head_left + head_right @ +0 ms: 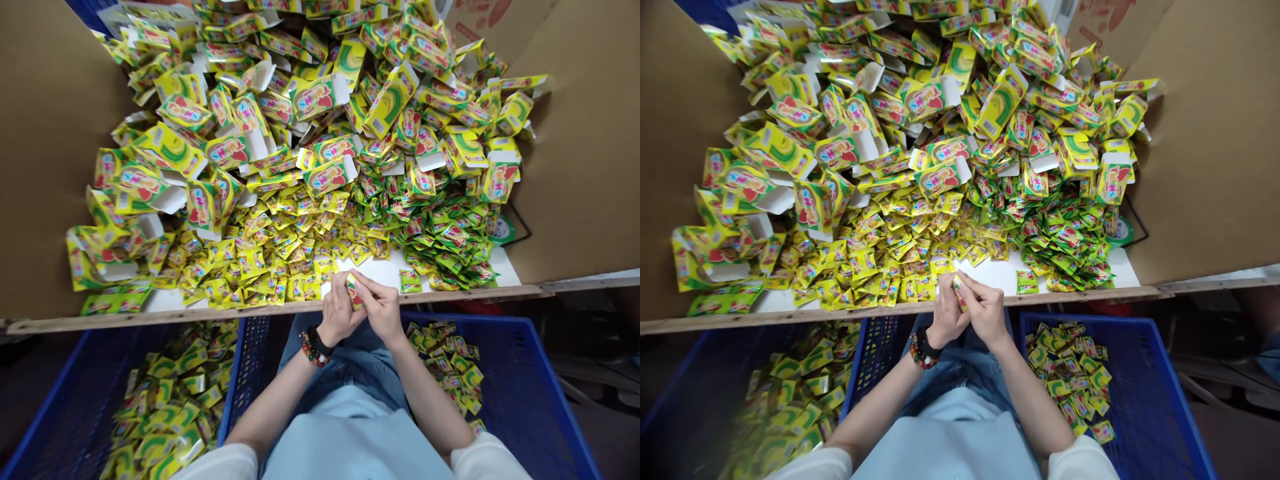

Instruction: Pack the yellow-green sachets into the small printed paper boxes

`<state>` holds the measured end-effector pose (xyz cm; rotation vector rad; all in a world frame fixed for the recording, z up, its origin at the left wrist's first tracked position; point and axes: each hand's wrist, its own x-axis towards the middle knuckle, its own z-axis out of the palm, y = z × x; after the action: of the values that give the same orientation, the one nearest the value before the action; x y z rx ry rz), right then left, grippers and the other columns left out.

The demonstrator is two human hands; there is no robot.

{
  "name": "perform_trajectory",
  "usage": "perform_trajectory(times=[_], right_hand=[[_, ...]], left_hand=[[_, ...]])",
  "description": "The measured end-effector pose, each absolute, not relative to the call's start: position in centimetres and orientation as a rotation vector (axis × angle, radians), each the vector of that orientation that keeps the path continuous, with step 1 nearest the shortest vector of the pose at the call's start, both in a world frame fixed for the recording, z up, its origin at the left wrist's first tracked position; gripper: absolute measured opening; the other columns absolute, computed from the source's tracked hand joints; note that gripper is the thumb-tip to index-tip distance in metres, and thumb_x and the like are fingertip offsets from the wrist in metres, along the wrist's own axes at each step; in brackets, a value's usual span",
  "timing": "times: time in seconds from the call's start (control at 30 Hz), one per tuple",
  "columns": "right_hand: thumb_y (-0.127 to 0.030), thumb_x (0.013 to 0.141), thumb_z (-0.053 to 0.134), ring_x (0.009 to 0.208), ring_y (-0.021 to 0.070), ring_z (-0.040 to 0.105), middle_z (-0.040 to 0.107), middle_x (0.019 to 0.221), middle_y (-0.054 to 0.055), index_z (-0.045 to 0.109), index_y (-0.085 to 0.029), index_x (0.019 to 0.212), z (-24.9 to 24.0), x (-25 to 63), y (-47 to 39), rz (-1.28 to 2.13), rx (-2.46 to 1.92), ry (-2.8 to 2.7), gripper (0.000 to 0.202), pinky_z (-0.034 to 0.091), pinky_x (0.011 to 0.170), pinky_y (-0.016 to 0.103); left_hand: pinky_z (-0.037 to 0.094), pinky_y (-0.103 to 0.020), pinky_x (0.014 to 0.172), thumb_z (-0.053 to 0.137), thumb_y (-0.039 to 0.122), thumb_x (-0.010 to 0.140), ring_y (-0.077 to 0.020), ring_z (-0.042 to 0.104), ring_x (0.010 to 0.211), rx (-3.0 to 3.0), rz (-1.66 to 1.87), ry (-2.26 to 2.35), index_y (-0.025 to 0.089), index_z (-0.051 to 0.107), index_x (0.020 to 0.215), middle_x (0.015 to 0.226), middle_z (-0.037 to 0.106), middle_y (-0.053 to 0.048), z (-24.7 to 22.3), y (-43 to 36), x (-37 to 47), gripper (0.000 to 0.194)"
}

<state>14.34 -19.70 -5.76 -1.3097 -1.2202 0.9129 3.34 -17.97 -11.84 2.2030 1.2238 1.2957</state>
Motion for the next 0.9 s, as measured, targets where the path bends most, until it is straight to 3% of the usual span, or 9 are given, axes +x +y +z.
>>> perform_trajectory(times=[0.1,0.3,0.5,0.63,0.8,0.9], right_hand=[[-0.026,0.09,0.059,0.111,0.0245,0.069,0.072,0.119,0.003,0.071,-0.024,0.117,-5.9,14.4,-19.6,0.862,-1.258,-1.334,0.029,0.056,0.101,0.04],[-0.014,0.091,0.057,0.121,0.021,0.063,0.063,0.134,0.003,0.055,-0.03,0.136,-6.8,14.9,-20.6,0.642,-1.084,-1.667,0.048,0.052,0.106,0.038],[-0.019,0.088,0.063,0.115,0.0233,0.068,0.07,0.123,0.003,0.068,-0.028,0.121,-6.2,14.9,-21.8,0.74,-1.236,-1.414,0.035,0.055,0.103,0.041],[-0.019,0.087,0.062,0.114,0.0245,0.068,0.071,0.12,0.005,0.075,-0.026,0.11,-5.8,14.1,-21.6,0.676,-1.303,-1.298,0.027,0.055,0.102,0.041],[-0.02,0.088,0.059,0.116,0.0236,0.066,0.068,0.127,0.006,0.074,-0.027,0.112,-6.2,13.6,-21.5,0.715,-1.24,-1.407,0.029,0.056,0.099,0.037],[-0.025,0.091,0.055,0.119,0.0241,0.065,0.067,0.13,0.007,0.07,-0.026,0.121,-5.9,16.4,-23.6,0.701,-1.339,-1.563,0.033,0.055,0.1,0.038]], left_hand=[[0.053,-0.045,0.09,0.047,0.044,0.092,-0.0282,0.056,0.114,2.203,1.327,1.235,0.014,0.03,0.141,0.121,0.053,-0.017,-12.1,-18.0,3.4,0.06],[0.054,-0.041,0.083,0.04,0.032,0.095,-0.0263,0.063,0.101,2.148,1.36,1.234,0.015,0.029,0.14,0.119,0.056,-0.018,-12.6,-18.2,3.2,0.049],[0.055,-0.045,0.085,0.048,0.039,0.092,-0.0289,0.061,0.107,2.238,1.43,1.015,0.015,0.032,0.139,0.115,0.058,-0.018,-12.8,-18.7,3.5,0.055],[0.054,-0.047,0.088,0.048,0.029,0.092,-0.0308,0.058,0.113,2.227,1.472,1.055,0.017,0.032,0.141,0.118,0.055,-0.019,-12.5,-19.0,4.2,0.053],[0.051,-0.05,0.097,0.045,0.028,0.094,-0.0297,0.051,0.122,2.212,1.415,1.122,0.019,0.022,0.148,0.126,0.049,-0.018,-11.8,-19.5,4.2,0.06],[0.046,-0.053,0.102,0.053,0.043,0.091,-0.0328,0.044,0.13,2.31,1.19,1.008,0.016,0.01,0.153,0.138,0.043,-0.021,-10.5,-18.9,3.0,0.081]])
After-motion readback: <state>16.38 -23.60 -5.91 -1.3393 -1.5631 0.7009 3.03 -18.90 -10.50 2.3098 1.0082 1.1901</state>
